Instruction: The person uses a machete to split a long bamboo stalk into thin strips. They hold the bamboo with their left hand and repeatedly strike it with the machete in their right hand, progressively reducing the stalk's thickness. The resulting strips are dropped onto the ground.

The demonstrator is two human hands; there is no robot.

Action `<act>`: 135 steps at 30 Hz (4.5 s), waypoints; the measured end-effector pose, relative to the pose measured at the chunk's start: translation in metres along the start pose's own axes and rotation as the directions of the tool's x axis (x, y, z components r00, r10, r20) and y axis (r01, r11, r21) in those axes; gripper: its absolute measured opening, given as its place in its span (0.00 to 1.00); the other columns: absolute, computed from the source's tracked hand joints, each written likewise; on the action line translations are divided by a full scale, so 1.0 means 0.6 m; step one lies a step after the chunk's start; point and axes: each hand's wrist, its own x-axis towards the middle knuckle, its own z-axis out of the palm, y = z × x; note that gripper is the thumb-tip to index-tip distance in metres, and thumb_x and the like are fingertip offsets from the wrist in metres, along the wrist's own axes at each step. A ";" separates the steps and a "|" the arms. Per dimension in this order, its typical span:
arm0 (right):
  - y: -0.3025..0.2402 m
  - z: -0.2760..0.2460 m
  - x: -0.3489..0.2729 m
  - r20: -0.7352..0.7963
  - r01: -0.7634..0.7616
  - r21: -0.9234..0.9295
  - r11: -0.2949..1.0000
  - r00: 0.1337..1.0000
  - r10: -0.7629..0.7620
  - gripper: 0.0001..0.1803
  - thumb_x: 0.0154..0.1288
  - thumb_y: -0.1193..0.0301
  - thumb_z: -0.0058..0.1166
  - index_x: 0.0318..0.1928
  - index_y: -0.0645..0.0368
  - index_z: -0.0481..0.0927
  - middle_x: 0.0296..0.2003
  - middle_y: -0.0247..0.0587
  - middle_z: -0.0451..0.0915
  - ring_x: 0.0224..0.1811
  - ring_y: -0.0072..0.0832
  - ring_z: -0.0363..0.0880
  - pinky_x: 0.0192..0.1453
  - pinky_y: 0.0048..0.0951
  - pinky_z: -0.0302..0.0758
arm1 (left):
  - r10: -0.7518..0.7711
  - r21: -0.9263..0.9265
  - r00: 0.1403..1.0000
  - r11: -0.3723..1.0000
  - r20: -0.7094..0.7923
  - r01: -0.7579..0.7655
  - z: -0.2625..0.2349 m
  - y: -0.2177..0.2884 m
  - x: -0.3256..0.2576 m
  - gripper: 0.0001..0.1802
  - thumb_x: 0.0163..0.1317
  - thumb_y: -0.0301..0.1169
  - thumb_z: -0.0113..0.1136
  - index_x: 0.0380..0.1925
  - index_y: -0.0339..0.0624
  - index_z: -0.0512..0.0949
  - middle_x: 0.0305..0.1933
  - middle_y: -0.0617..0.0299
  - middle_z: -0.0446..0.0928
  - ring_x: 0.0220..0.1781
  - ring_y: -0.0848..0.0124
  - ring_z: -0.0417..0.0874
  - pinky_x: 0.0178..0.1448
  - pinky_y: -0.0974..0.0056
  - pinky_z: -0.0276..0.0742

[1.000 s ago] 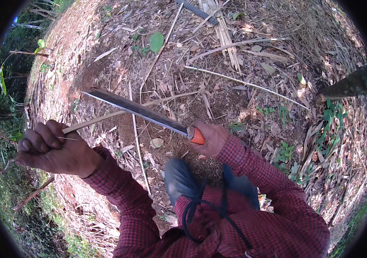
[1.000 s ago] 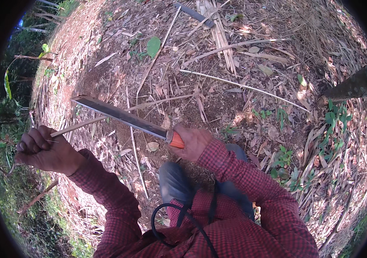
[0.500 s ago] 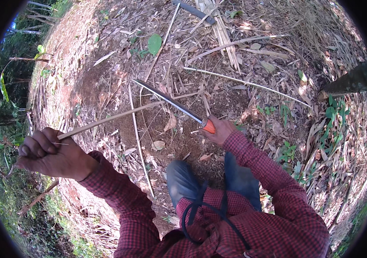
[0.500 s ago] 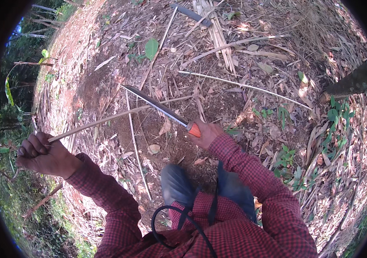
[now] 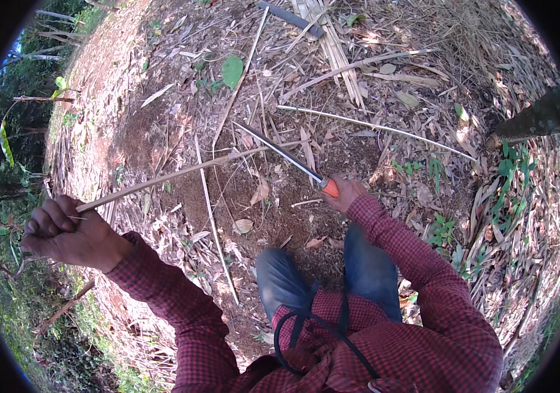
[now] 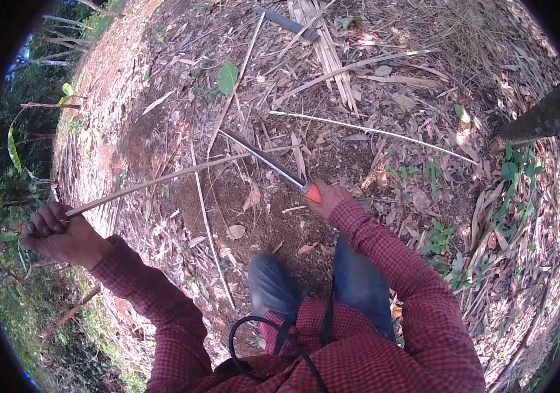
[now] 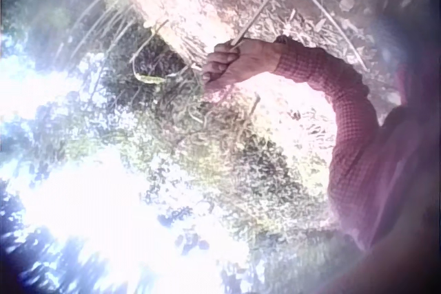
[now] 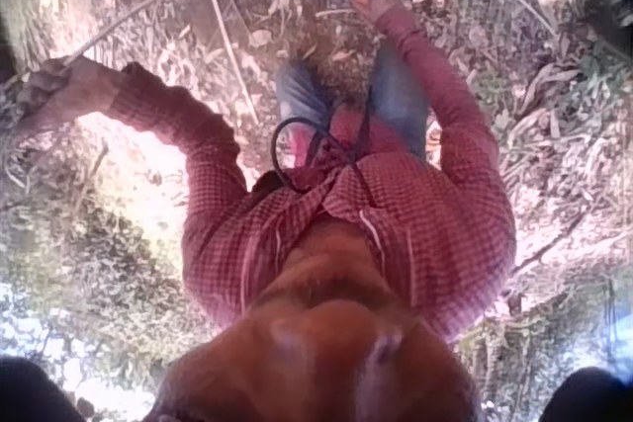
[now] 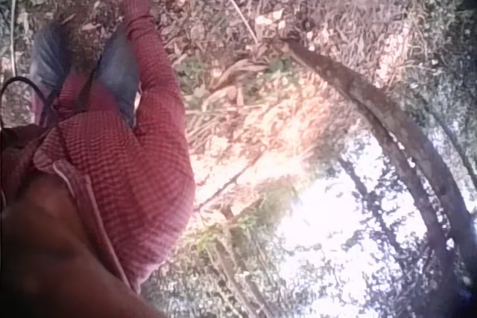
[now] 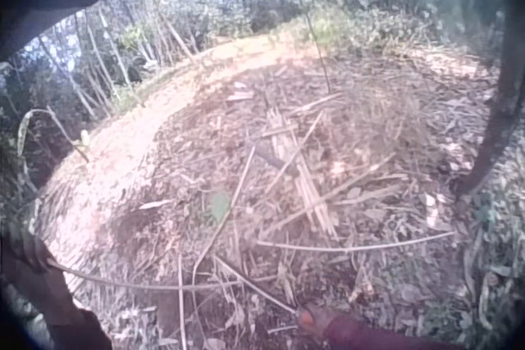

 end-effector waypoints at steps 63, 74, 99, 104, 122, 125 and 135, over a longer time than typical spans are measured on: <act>-0.122 -0.049 -0.110 -0.099 0.095 -0.007 0.995 0.990 -0.095 0.28 0.54 0.48 0.52 0.44 0.59 0.71 0.29 0.53 0.78 0.33 0.50 0.78 0.39 0.44 0.75 | -0.044 -0.182 0.997 0.983 -0.064 0.032 0.002 0.032 -0.093 0.24 0.64 0.54 0.41 0.19 0.50 0.67 0.12 0.73 0.51 0.12 0.82 0.49 0.14 0.74 0.44; -0.046 -0.020 -0.078 -0.040 -0.051 -0.067 0.996 0.998 0.048 0.27 0.54 0.48 0.53 0.43 0.59 0.70 0.30 0.54 0.78 0.35 0.48 0.78 0.42 0.43 0.74 | -0.049 -0.136 0.993 0.990 -0.111 0.033 0.005 0.009 -0.066 0.22 0.66 0.53 0.38 0.21 0.51 0.65 0.13 0.73 0.51 0.11 0.83 0.49 0.10 0.75 0.46; 0.145 0.000 0.022 0.236 -0.443 0.293 0.847 0.892 0.384 0.26 0.53 0.47 0.54 0.33 0.61 0.75 0.17 0.43 0.75 0.18 0.33 0.76 0.25 0.35 0.71 | -0.133 -0.283 0.991 0.951 0.001 0.128 -0.019 -0.050 -0.034 0.18 0.68 0.44 0.40 0.35 0.42 0.72 0.23 0.66 0.67 0.27 0.76 0.69 0.32 0.70 0.67; 0.030 -0.014 -0.059 -0.039 -0.274 0.485 0.830 0.942 0.334 0.25 0.53 0.50 0.56 0.39 0.60 0.75 0.23 0.41 0.76 0.20 0.31 0.76 0.28 0.32 0.72 | -0.100 -0.290 0.992 0.954 -0.080 0.073 -0.004 -0.017 -0.051 0.12 0.66 0.41 0.46 0.34 0.46 0.72 0.21 0.68 0.66 0.22 0.77 0.68 0.26 0.71 0.69; -0.179 -0.017 -0.138 -0.101 0.127 0.122 0.984 0.988 -0.115 0.30 0.52 0.49 0.55 0.47 0.59 0.69 0.28 0.54 0.78 0.33 0.49 0.79 0.39 0.44 0.75 | 0.163 0.165 0.900 0.981 -0.405 -0.103 0.025 -0.017 -0.082 0.15 0.63 0.44 0.51 0.28 0.46 0.65 0.15 0.70 0.60 0.11 0.82 0.58 0.11 0.77 0.55; -0.176 -0.021 -0.137 -0.111 0.082 0.097 0.992 0.991 -0.071 0.30 0.53 0.49 0.55 0.47 0.59 0.70 0.28 0.54 0.78 0.32 0.49 0.79 0.39 0.45 0.75 | 0.156 0.163 0.908 0.982 -0.388 -0.100 0.034 -0.015 -0.084 0.15 0.62 0.44 0.52 0.26 0.46 0.65 0.14 0.71 0.61 0.11 0.82 0.59 0.11 0.77 0.55; -0.093 -0.022 -0.090 -0.028 -0.046 0.096 0.994 0.998 0.049 0.26 0.55 0.51 0.52 0.43 0.59 0.69 0.29 0.55 0.78 0.35 0.50 0.78 0.41 0.45 0.75 | 0.160 0.180 0.916 0.979 -0.367 -0.099 0.033 -0.032 -0.065 0.15 0.62 0.45 0.51 0.27 0.47 0.65 0.14 0.71 0.60 0.11 0.82 0.58 0.12 0.77 0.54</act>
